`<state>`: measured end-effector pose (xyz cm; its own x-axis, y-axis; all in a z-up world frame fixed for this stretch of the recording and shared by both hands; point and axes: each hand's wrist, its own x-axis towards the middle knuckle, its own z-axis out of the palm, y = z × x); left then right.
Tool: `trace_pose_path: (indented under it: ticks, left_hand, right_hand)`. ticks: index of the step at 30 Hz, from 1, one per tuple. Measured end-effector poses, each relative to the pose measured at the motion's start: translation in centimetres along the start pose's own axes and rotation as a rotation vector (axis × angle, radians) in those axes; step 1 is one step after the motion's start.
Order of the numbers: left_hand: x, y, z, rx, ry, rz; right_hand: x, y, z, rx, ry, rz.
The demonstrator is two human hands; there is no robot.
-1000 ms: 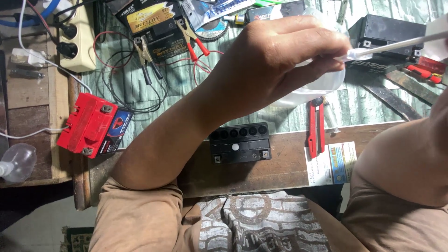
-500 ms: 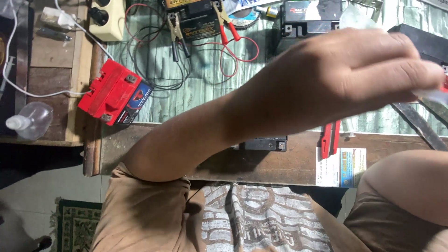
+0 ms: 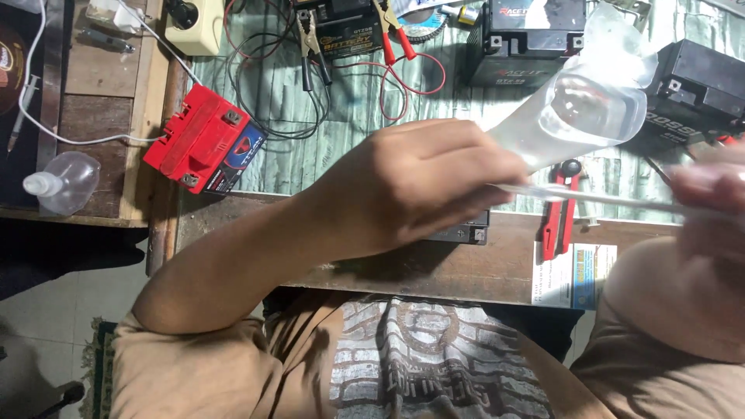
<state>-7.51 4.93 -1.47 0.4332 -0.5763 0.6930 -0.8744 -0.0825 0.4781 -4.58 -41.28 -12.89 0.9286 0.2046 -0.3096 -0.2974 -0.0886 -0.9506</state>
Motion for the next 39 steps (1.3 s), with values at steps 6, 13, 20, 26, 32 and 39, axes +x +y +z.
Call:
trace_pose_path:
  ticks: [6,13,20,26,32,39]
  left_hand:
    - [-2.9,-0.7,-0.8,-0.107,-0.023,-0.136]
    - [-3.7,-0.4,-1.2,-0.123,-0.012,-0.206]
    - [-4.1,-0.5,-1.0,-0.139,-0.012,-0.222]
    - [-4.0,-0.6,-1.0,-0.139,-0.016,-0.230]
    - [-4.2,-0.8,-0.8,-0.139,-0.015,-0.243]
    - [-4.4,-0.9,-0.8,-0.158,-0.008,-0.260]
  right_hand:
    - [-2.3,-8.2,17.5,-0.436,-0.069,-0.852]
    - [-2.5,-10.5,21.4,-0.367,-0.044,-1.077]
    - [-3.4,-11.4,22.7,-0.405,-0.033,-1.032]
    - [-3.3,-12.0,23.3,-0.407,-0.021,-1.061]
    - [-3.0,-13.4,24.1,-0.516,-0.079,-1.038]
    - [-2.6,-13.7,24.4,-0.494,-0.082,-1.078]
